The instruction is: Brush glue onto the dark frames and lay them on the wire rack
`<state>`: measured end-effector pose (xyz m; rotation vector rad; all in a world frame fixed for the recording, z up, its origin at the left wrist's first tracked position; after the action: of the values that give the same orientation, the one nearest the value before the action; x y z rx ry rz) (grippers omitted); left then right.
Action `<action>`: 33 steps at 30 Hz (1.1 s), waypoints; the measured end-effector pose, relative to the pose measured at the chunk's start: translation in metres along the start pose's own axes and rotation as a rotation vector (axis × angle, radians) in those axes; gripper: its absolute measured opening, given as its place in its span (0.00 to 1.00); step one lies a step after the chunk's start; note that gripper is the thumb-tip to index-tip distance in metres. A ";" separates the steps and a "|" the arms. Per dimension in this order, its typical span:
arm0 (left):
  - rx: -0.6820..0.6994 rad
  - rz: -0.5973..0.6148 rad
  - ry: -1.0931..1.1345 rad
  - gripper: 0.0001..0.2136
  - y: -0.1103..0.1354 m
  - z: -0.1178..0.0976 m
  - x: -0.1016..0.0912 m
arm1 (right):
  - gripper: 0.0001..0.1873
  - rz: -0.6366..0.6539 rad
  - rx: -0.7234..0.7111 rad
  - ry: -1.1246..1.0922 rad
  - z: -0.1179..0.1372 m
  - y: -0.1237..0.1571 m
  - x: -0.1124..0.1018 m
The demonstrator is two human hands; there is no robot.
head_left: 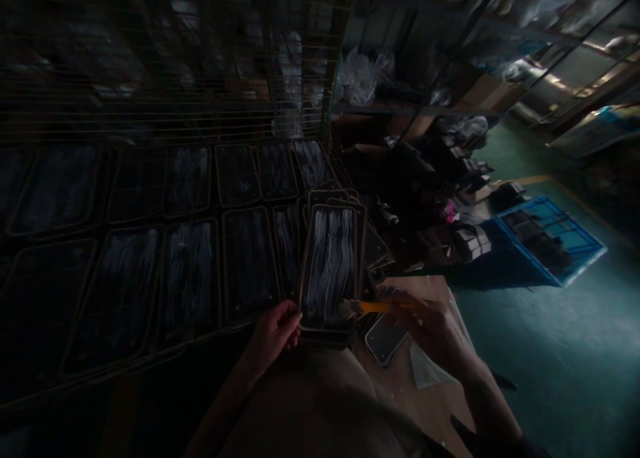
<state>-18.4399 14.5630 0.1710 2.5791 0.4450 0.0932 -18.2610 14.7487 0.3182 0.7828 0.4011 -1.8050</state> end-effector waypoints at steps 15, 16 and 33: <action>0.007 -0.049 -0.015 0.15 0.001 -0.008 -0.001 | 0.13 -0.414 -0.125 0.130 -0.015 -0.103 -0.040; 0.014 -0.048 -0.006 0.15 0.001 -0.009 -0.001 | 0.13 -0.382 -0.132 0.137 -0.012 -0.103 -0.035; -0.002 -0.010 -0.027 0.13 0.005 -0.013 0.000 | 0.12 -0.049 -0.251 -0.018 0.027 -0.088 0.022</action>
<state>-18.4406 14.5653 0.1847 2.5731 0.4474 0.0558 -18.3555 14.7490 0.3136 0.5854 0.6267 -1.7633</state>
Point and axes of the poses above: each hand's wrist, its own y-axis away from the middle knuckle, its own x-axis out of the palm, z = x × y, the point moved 10 cm from there along -y, towards the middle knuckle, and after that the axes turned 9 degrees about z, right-handed, at the moved point
